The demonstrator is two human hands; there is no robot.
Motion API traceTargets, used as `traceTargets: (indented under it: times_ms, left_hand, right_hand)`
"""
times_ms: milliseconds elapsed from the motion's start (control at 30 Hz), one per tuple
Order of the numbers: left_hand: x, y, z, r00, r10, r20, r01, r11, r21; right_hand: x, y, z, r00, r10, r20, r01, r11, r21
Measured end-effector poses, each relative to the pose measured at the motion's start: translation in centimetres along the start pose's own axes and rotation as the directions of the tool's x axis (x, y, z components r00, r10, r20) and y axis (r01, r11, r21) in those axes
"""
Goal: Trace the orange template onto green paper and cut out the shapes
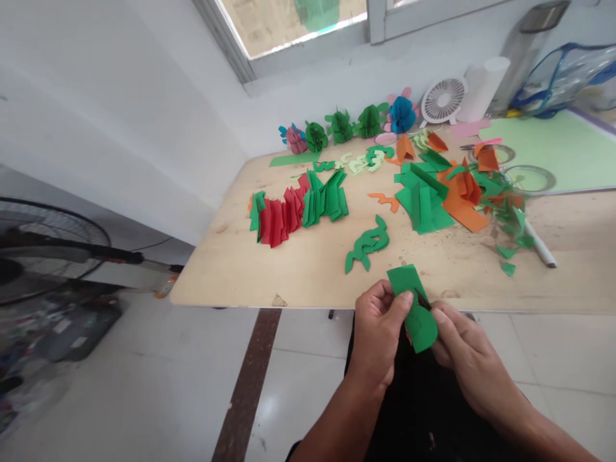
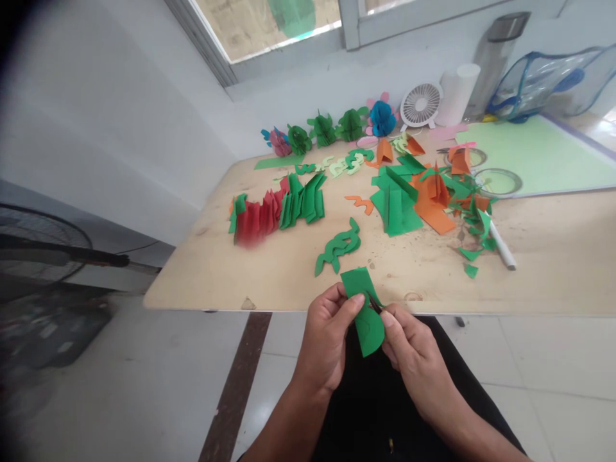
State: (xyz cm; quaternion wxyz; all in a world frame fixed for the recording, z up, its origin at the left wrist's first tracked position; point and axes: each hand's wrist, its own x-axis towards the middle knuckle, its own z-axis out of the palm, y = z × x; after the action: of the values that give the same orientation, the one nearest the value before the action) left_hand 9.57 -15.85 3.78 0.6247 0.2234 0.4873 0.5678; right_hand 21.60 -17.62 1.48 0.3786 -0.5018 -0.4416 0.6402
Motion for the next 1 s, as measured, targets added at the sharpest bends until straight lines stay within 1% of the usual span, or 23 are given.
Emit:
traceTargets:
  times_ms: [200,333,567,1000]
  left_hand:
    - [0.28,-0.11,0.12,1.0,-0.002,-0.027,0.001,1.0,-0.011]
    - [0.32,-0.07,0.14,1.0,0.001,-0.016,-0.001,1.0,0.003]
    - [0.2,-0.06,0.17,1.0,-0.009,0.018,0.009,1.0,0.024]
    - [0.32,-0.15,0.1,1.0,-0.007,0.022,0.006,1.0,0.013]
  right_hand:
    - [0.18,0.03,-0.1,1.0,-0.022,-0.022,0.021,0.999,-0.04]
    - [0.1,0.07,-0.17,1.0,-0.024,-0.016,0.023,0.998,-0.06]
    - [0.13,0.59,-0.35,1.0,-0.017,-0.022,0.017,1.0,-0.004]
    - [0.27,0.45,-0.31,1.0,-0.016,-0.015,0.016,0.999,-0.029]
